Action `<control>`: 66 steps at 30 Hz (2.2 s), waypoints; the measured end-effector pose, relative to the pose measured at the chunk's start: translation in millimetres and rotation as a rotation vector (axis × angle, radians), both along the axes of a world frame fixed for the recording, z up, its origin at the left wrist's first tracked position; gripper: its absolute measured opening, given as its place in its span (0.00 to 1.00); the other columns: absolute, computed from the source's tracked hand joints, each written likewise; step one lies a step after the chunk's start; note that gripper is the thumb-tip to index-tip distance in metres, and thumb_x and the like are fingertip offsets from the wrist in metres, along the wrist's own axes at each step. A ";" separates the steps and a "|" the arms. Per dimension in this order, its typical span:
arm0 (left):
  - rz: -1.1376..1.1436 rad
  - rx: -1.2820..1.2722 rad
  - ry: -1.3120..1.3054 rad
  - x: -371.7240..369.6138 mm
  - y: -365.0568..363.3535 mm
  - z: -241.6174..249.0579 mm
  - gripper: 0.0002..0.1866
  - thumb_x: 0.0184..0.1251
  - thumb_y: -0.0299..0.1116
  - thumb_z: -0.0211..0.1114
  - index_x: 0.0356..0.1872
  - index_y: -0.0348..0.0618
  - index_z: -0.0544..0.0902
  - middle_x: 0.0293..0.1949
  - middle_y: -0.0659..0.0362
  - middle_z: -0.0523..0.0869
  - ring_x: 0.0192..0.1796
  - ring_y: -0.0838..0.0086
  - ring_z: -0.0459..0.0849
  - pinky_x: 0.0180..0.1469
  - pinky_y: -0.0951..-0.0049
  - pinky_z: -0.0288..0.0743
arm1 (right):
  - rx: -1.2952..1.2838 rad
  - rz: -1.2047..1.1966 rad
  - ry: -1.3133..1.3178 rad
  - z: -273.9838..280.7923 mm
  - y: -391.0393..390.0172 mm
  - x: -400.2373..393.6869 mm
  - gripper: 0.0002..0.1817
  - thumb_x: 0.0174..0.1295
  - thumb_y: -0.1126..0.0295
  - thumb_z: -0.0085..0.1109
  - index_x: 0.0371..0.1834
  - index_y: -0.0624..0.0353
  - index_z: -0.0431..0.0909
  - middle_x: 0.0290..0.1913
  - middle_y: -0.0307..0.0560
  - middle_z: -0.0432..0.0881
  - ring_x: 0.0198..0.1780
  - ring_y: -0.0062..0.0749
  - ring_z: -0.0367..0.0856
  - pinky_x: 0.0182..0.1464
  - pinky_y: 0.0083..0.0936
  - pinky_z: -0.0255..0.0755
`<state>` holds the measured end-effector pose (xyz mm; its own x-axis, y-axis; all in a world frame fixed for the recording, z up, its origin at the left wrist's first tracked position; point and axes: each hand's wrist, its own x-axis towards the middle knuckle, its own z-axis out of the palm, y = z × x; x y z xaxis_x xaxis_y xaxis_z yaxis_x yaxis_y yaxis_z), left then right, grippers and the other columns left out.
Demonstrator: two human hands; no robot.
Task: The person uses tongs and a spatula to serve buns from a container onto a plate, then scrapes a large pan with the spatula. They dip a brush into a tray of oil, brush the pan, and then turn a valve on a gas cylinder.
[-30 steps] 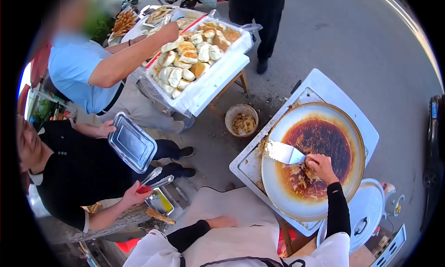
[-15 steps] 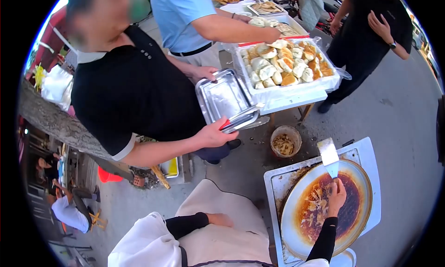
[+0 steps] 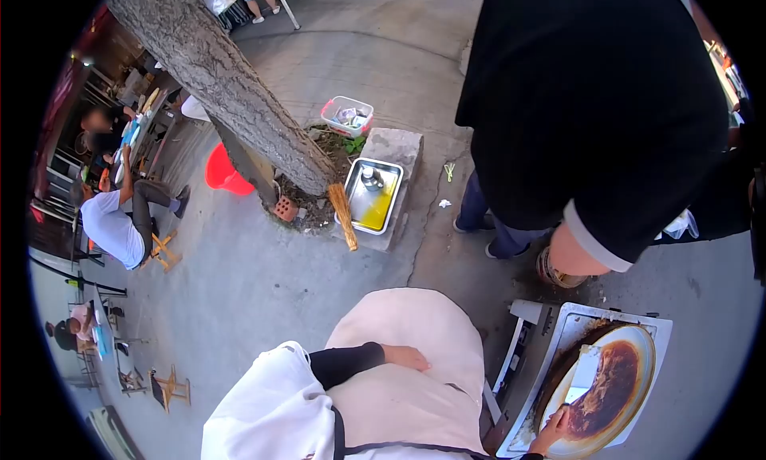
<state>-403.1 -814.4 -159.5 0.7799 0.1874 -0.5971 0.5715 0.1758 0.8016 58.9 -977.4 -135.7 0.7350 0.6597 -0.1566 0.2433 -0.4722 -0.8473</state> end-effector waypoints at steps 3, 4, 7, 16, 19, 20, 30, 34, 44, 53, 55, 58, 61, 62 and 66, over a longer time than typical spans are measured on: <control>0.125 -0.086 0.049 -47.6 -19.2 7.3 0.25 0.71 0.52 0.45 0.40 0.41 0.82 0.42 0.51 0.83 0.47 0.60 0.78 0.55 0.66 0.68 | -0.100 0.182 0.114 6.1 4.9 -66.0 0.11 0.68 0.65 0.51 0.44 0.62 0.77 0.24 0.27 0.65 0.26 0.10 0.61 0.25 0.13 0.53; 0.158 -0.105 0.077 -59.6 -24.8 12.9 0.26 0.71 0.52 0.44 0.37 0.41 0.82 0.38 0.52 0.83 0.44 0.62 0.78 0.53 0.67 0.68 | -0.116 0.213 0.137 11.6 13.5 -90.7 0.11 0.67 0.66 0.51 0.43 0.62 0.77 0.24 0.27 0.65 0.26 0.10 0.61 0.26 0.13 0.54; 0.190 -0.200 0.080 -80.5 -36.5 18.6 0.26 0.69 0.54 0.47 0.45 0.40 0.82 0.44 0.49 0.83 0.49 0.62 0.78 0.56 0.66 0.67 | -0.132 0.323 0.252 11.3 47.6 -152.3 0.10 0.65 0.68 0.53 0.43 0.63 0.79 0.26 0.28 0.69 0.27 0.09 0.64 0.27 0.12 0.57; 0.396 -0.274 -0.025 -86.0 -118.8 -17.2 0.22 0.70 0.50 0.51 0.35 0.40 0.82 0.33 0.60 0.83 0.39 0.76 0.77 0.48 0.74 0.70 | -0.165 0.569 0.279 -92.7 144.7 -243.3 0.16 0.64 0.71 0.54 0.53 0.63 0.78 0.29 0.30 0.74 0.28 0.11 0.68 0.29 0.12 0.63; 0.305 -0.290 -0.068 -105.1 -107.1 -49.7 0.21 0.70 0.50 0.53 0.36 0.40 0.82 0.33 0.60 0.83 0.38 0.77 0.80 0.46 0.74 0.73 | -0.116 0.634 0.255 -120.5 174.9 -276.1 0.16 0.64 0.72 0.54 0.54 0.64 0.78 0.30 0.30 0.75 0.27 0.12 0.67 0.29 0.13 0.63; 0.273 -0.302 -0.049 -114.3 -99.2 -73.8 0.20 0.70 0.49 0.53 0.37 0.41 0.82 0.34 0.60 0.84 0.37 0.77 0.81 0.44 0.74 0.75 | -0.143 0.655 0.249 -121.9 185.4 -289.0 0.16 0.63 0.72 0.54 0.54 0.65 0.77 0.30 0.31 0.75 0.28 0.13 0.68 0.29 0.13 0.64; 1.543 0.676 0.894 -280.7 148.5 -351.9 0.31 0.53 0.41 0.70 0.52 0.30 0.69 0.42 0.43 0.81 0.44 0.52 0.81 0.47 0.59 0.74 | -0.241 0.610 0.369 -216.2 260.1 -421.9 0.17 0.65 0.71 0.54 0.56 0.65 0.76 0.31 0.33 0.75 0.27 0.12 0.67 0.29 0.13 0.63; 1.587 0.367 0.947 -297.7 190.5 -384.2 0.33 0.52 0.43 0.70 0.51 0.28 0.68 0.46 0.39 0.79 0.48 0.46 0.79 0.51 0.56 0.72 | -0.240 0.639 0.408 -239.7 294.4 -470.1 0.18 0.66 0.70 0.54 0.57 0.65 0.75 0.29 0.33 0.74 0.27 0.12 0.67 0.28 0.12 0.63; 1.669 0.678 0.369 -357.3 114.6 -241.8 0.36 0.60 0.37 0.63 0.68 0.43 0.58 0.48 0.41 0.80 0.49 0.44 0.79 0.47 0.56 0.75 | -0.143 1.177 -0.086 -239.7 422.4 -593.3 0.15 0.59 0.65 0.60 0.48 0.57 0.81 0.39 0.50 0.84 0.40 0.38 0.83 0.43 0.28 0.73; 1.178 0.680 0.766 -476.4 115.8 -233.9 0.38 0.62 0.42 0.60 0.72 0.59 0.53 0.36 0.45 0.83 0.38 0.49 0.82 0.38 0.52 0.76 | 0.098 1.440 -0.193 -220.8 469.1 -669.7 0.14 0.57 0.66 0.61 0.47 0.56 0.81 0.35 0.49 0.83 0.36 0.42 0.83 0.40 0.31 0.74; 1.140 0.611 0.832 -508.3 130.6 -255.5 0.37 0.62 0.42 0.60 0.72 0.57 0.53 0.36 0.44 0.83 0.38 0.48 0.82 0.38 0.52 0.75 | 0.118 1.408 -0.201 -217.6 479.9 -678.2 0.14 0.58 0.66 0.60 0.46 0.56 0.81 0.34 0.49 0.83 0.36 0.42 0.83 0.39 0.31 0.74; 1.259 0.483 0.823 -496.0 136.3 -257.9 0.37 0.63 0.41 0.59 0.72 0.55 0.52 0.37 0.41 0.83 0.39 0.46 0.82 0.38 0.52 0.75 | 0.008 1.373 -0.120 -236.2 487.3 -681.3 0.15 0.66 0.59 0.52 0.45 0.58 0.80 0.26 0.47 0.80 0.23 0.31 0.77 0.27 0.25 0.70; 1.540 0.467 0.666 -461.2 115.0 -229.7 0.38 0.63 0.39 0.59 0.72 0.53 0.51 0.42 0.40 0.82 0.42 0.44 0.81 0.39 0.51 0.74 | -0.776 1.092 0.762 -218.0 492.3 -702.6 0.17 0.69 0.55 0.47 0.46 0.56 0.76 0.20 0.35 0.68 0.15 0.18 0.61 0.17 0.17 0.56; 1.547 0.579 0.629 -445.7 107.6 -222.4 0.38 0.62 0.39 0.60 0.72 0.53 0.52 0.39 0.43 0.82 0.38 0.46 0.82 0.37 0.51 0.74 | -0.869 1.042 0.877 -210.7 489.0 -712.2 0.18 0.72 0.53 0.41 0.48 0.55 0.72 0.20 0.27 0.57 0.15 0.11 0.50 0.15 0.12 0.44; 1.261 0.782 0.649 -413.7 94.5 -211.4 0.39 0.61 0.41 0.62 0.72 0.56 0.55 0.31 0.50 0.80 0.30 0.52 0.82 0.31 0.55 0.76 | -1.160 0.836 1.351 -209.1 479.5 -720.6 0.20 0.73 0.52 0.35 0.49 0.55 0.70 0.19 0.27 0.56 0.15 0.11 0.48 0.14 0.12 0.45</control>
